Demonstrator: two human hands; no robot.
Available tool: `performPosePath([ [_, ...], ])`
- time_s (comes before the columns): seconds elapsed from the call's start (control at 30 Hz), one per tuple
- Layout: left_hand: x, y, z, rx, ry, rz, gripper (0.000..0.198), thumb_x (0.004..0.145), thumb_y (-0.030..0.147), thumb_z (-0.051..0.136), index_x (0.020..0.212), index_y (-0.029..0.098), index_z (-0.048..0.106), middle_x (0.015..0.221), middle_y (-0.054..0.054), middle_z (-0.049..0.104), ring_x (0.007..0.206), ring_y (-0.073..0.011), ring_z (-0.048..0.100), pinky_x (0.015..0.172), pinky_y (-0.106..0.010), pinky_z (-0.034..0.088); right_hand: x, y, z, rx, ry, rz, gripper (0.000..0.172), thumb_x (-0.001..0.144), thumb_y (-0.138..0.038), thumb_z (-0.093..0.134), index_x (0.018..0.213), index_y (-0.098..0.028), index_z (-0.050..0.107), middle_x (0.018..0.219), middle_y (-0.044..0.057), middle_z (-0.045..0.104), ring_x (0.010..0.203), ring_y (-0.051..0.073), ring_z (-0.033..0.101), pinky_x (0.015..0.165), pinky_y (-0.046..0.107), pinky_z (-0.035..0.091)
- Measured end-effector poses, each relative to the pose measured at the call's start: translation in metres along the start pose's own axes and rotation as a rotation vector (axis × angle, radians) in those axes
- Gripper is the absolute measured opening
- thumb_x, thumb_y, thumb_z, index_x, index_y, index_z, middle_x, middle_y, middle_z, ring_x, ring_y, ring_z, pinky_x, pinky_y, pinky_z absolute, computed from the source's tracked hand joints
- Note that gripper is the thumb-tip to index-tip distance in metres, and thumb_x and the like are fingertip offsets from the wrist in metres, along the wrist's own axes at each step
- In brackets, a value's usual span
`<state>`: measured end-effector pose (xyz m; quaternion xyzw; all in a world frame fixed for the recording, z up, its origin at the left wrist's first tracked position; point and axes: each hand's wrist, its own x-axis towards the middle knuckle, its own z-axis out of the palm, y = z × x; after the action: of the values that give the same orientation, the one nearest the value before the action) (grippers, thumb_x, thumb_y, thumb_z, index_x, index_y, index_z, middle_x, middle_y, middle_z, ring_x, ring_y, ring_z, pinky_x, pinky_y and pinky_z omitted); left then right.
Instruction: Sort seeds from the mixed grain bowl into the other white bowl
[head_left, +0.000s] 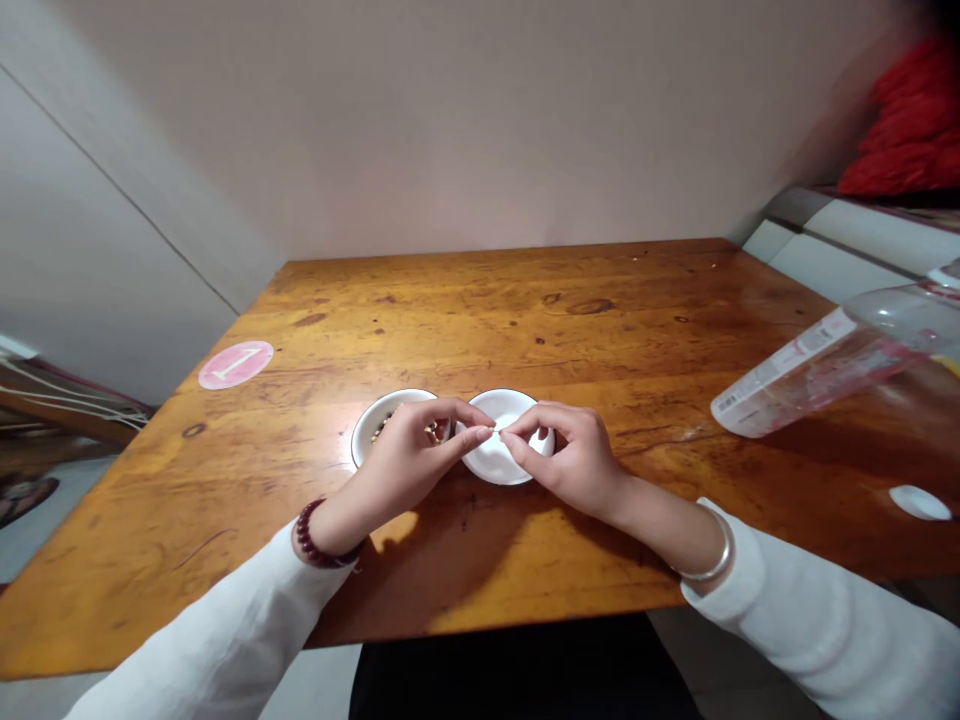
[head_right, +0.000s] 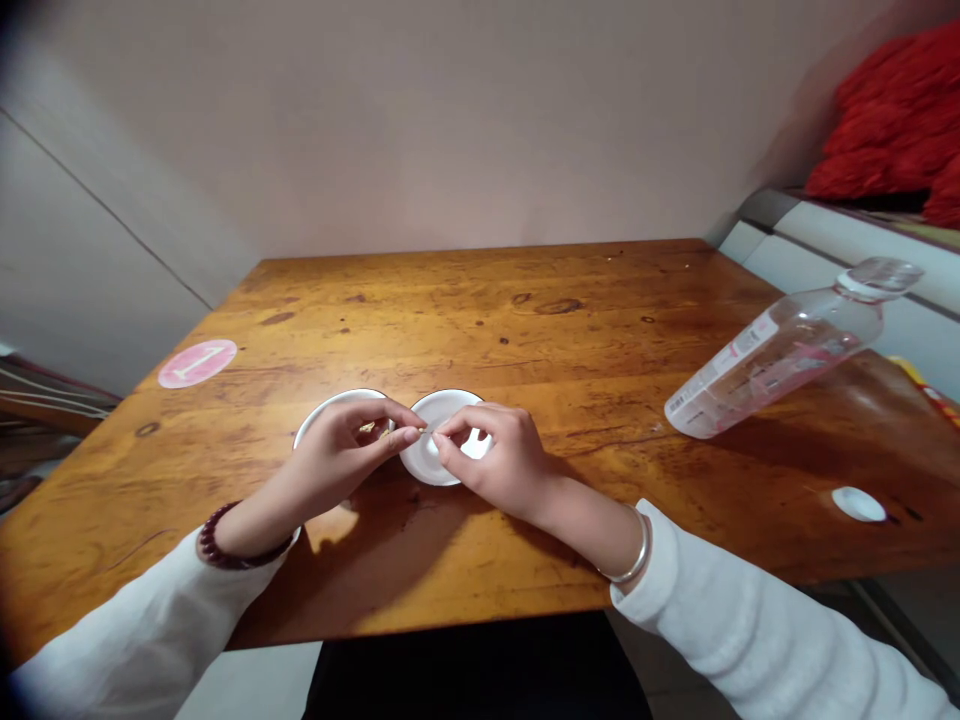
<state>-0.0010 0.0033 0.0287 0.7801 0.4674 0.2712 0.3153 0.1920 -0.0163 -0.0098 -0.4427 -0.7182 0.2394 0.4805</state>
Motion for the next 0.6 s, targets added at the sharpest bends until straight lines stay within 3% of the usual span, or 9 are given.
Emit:
performPosePath([
  [0.6,0.0010,-0.0004,0.0026,-0.168,-0.072,-0.052,0.033,0.083,0.047,0.059,0.090,0.017,0.070,0.088,-0.006,0.071,0.080,-0.0176,0.063,0.068,-0.026,0.049,0.0016,-0.0054,-0.0026,0.018,0.032,-0.009,0.012,0.077,-0.023,0.063,0.066,-0.019,0.064,0.065,0.000,0.068,0.059,0.012,0.059,0.057,0.024,0.045],
])
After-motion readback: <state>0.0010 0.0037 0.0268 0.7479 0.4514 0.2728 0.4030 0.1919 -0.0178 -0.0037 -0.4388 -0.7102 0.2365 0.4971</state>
